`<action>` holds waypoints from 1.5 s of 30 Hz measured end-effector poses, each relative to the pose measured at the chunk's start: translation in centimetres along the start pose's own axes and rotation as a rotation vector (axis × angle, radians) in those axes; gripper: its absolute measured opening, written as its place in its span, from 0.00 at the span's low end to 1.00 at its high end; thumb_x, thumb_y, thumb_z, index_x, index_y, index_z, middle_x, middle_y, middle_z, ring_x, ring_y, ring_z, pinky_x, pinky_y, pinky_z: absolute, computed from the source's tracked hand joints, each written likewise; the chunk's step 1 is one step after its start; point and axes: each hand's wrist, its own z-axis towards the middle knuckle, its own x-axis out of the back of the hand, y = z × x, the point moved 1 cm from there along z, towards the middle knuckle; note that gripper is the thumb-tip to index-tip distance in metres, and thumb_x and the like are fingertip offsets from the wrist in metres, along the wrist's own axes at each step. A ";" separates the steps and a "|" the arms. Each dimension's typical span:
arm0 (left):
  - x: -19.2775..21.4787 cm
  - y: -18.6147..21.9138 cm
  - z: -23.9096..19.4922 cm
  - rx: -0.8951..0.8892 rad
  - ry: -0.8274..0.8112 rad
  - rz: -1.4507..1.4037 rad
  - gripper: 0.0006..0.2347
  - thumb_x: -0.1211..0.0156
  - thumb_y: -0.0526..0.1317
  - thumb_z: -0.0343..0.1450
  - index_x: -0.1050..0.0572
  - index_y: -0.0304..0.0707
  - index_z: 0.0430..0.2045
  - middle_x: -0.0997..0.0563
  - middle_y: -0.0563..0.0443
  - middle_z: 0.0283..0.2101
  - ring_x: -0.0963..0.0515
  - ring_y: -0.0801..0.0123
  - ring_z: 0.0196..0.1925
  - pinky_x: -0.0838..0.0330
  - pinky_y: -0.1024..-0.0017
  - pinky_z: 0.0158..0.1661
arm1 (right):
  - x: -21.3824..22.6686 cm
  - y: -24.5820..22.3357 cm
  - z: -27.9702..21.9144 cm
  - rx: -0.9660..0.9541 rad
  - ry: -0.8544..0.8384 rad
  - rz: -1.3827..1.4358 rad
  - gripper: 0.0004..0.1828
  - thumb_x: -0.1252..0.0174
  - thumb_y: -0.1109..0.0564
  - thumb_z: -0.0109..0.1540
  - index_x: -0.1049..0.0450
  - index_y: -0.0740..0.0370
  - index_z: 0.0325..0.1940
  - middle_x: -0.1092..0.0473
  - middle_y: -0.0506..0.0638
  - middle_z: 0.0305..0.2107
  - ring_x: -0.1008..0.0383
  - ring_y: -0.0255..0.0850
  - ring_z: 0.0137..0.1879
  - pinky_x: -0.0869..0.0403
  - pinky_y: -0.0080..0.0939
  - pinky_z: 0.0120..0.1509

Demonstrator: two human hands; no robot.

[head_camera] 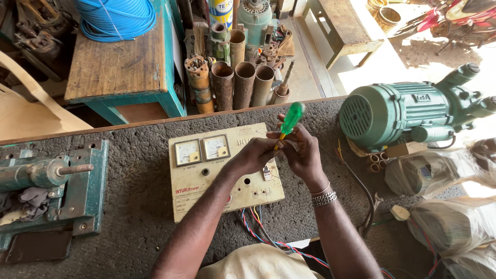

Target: The person uses a screwdriver to open an electrical control box, adjusts internal components and wiring, and then closes the box. The person repeats the opening and closing process while manipulating the internal parts.

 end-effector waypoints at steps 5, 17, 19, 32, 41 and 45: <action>0.1 1.4 0.6 0.018 0.191 -0.098 0.05 0.27 0.35 0.66 0.17 0.36 0.31 0.13 0.52 0.30 0.14 0.79 0.34 0.18 0.77 0.35 | -0.3 -0.5 -0.2 0.065 0.040 -0.092 0.14 0.36 0.61 0.63 0.22 0.61 0.53 0.23 0.49 0.53 0.36 0.46 0.74 0.32 0.50 0.77; 0.0 1.0 1.0 -0.016 -0.038 -0.088 0.12 0.37 0.35 0.72 0.22 0.35 0.48 0.14 0.51 0.37 0.16 0.75 0.40 0.22 0.71 0.44 | 1.1 0.7 0.1 -0.051 0.123 -0.247 0.10 0.33 0.62 0.60 0.18 0.59 0.46 0.22 0.50 0.53 0.21 0.41 0.60 0.24 0.45 0.64; -0.1 0.6 0.5 0.057 -0.046 -0.108 0.11 0.38 0.36 0.73 0.21 0.38 0.49 0.15 0.51 0.35 0.18 0.75 0.38 0.22 0.72 0.41 | 1.3 0.8 0.1 -0.053 0.075 -0.187 0.13 0.37 0.64 0.62 0.21 0.61 0.52 0.22 0.51 0.52 0.22 0.42 0.63 0.26 0.46 0.66; -0.4 0.6 0.7 0.092 0.258 -0.017 0.18 0.18 0.41 0.59 0.23 0.31 0.32 0.17 0.54 0.27 0.19 0.77 0.32 0.21 0.75 0.34 | -0.4 -1.1 -0.7 -0.078 0.130 -0.299 0.19 0.31 0.64 0.60 0.21 0.63 0.55 0.22 0.52 0.42 0.21 0.39 0.47 0.20 0.40 0.54; 0.1 -0.2 -0.1 0.109 0.075 -0.040 0.12 0.30 0.37 0.66 0.17 0.36 0.42 0.14 0.53 0.38 0.16 0.76 0.42 0.22 0.71 0.41 | 0.7 -0.1 -0.4 0.014 0.107 -0.297 0.17 0.34 0.65 0.61 0.22 0.62 0.55 0.20 0.53 0.48 0.16 0.39 0.51 0.18 0.40 0.56; -0.8 -0.8 -0.4 0.111 0.107 -0.141 0.05 0.33 0.33 0.69 0.16 0.34 0.36 0.12 0.48 0.35 0.13 0.74 0.39 0.19 0.74 0.44 | 1.1 0.1 -0.8 -0.105 0.009 -0.058 0.23 0.40 0.67 0.63 0.30 0.65 0.64 0.20 0.51 0.46 0.18 0.38 0.54 0.19 0.39 0.60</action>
